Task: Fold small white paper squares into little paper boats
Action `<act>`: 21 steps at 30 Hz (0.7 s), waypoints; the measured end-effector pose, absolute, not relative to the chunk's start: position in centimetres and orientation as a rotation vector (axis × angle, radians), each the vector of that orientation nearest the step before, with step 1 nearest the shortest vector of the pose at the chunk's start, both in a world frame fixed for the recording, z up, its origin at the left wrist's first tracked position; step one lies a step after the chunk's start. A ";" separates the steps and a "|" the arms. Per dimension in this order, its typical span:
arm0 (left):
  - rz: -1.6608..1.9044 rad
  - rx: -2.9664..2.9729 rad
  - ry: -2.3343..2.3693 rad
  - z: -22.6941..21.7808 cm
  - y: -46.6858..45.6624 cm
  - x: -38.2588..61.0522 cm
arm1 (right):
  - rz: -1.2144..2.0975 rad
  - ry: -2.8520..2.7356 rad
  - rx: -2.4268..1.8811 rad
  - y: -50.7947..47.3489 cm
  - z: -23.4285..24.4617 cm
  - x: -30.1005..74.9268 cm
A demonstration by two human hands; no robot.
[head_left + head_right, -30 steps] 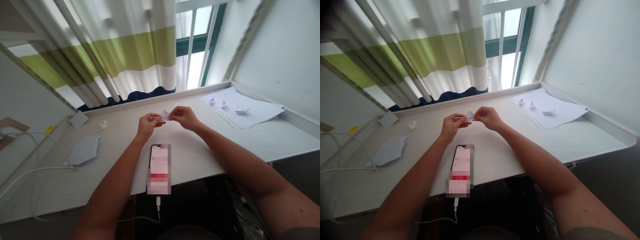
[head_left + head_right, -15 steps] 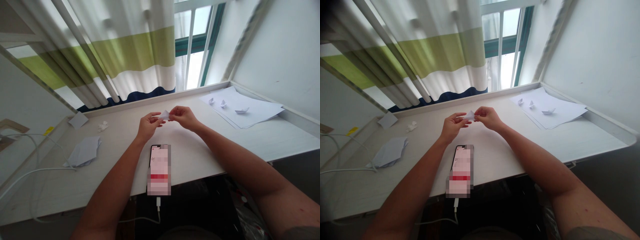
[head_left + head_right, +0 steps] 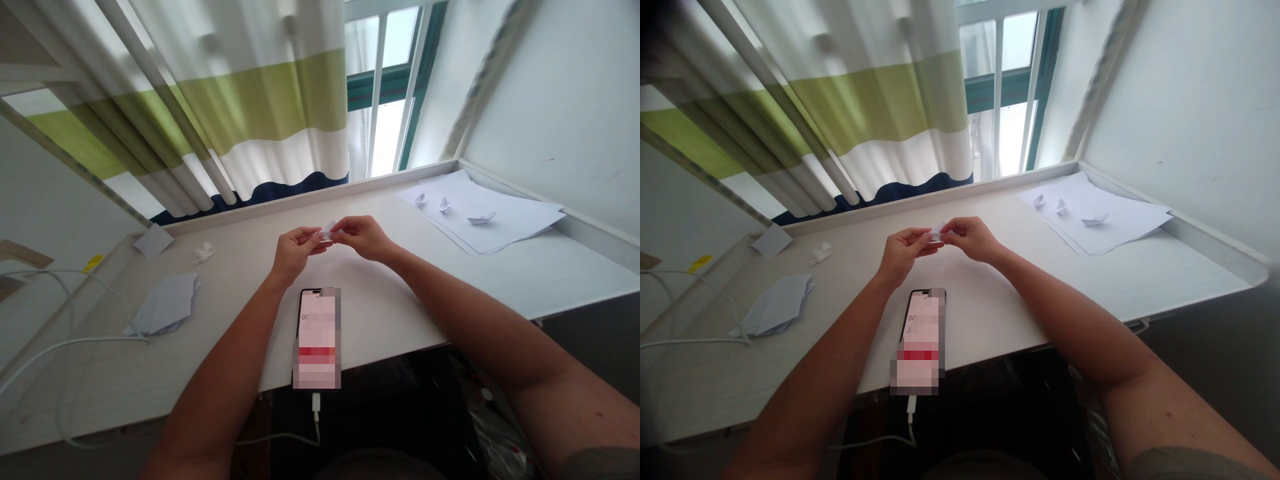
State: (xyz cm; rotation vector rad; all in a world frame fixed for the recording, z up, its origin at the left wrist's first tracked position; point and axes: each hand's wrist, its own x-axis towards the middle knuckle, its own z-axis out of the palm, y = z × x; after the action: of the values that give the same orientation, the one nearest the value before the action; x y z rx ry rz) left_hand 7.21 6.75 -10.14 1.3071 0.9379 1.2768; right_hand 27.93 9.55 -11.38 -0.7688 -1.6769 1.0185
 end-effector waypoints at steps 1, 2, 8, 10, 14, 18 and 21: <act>1.269 1.310 0.932 -10.2 6.8 7.1 | 1.007 -1.674 -0.780 9.6 -11.3 28.0; 1.258 1.318 0.930 -10.2 6.8 7.0 | 1.000 -1.673 -0.795 9.6 -11.3 28.1; 1.140 1.439 1.027 -10.6 7.3 6.5 | 1.054 -1.638 -0.792 9.8 -11.2 28.3; 1.119 1.462 1.062 -10.7 7.4 6.5 | 1.083 -1.615 -0.768 9.9 -11.2 28.2; 1.115 1.475 1.115 -10.8 7.5 6.8 | 1.115 -1.601 -0.743 9.9 -11.3 28.1; 1.115 1.533 1.087 -10.9 7.5 6.9 | 1.170 -1.563 -0.761 9.8 -11.5 27.9; 1.107 1.573 1.060 -10.9 7.3 7.0 | 1.200 -1.544 -0.778 9.7 -11.6 27.8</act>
State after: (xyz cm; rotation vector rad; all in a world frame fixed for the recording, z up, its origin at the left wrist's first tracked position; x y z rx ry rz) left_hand 6.98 7.28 -10.88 1.5735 1.0605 1.1072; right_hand 27.77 9.67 -11.56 -0.7780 -1.5438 1.2004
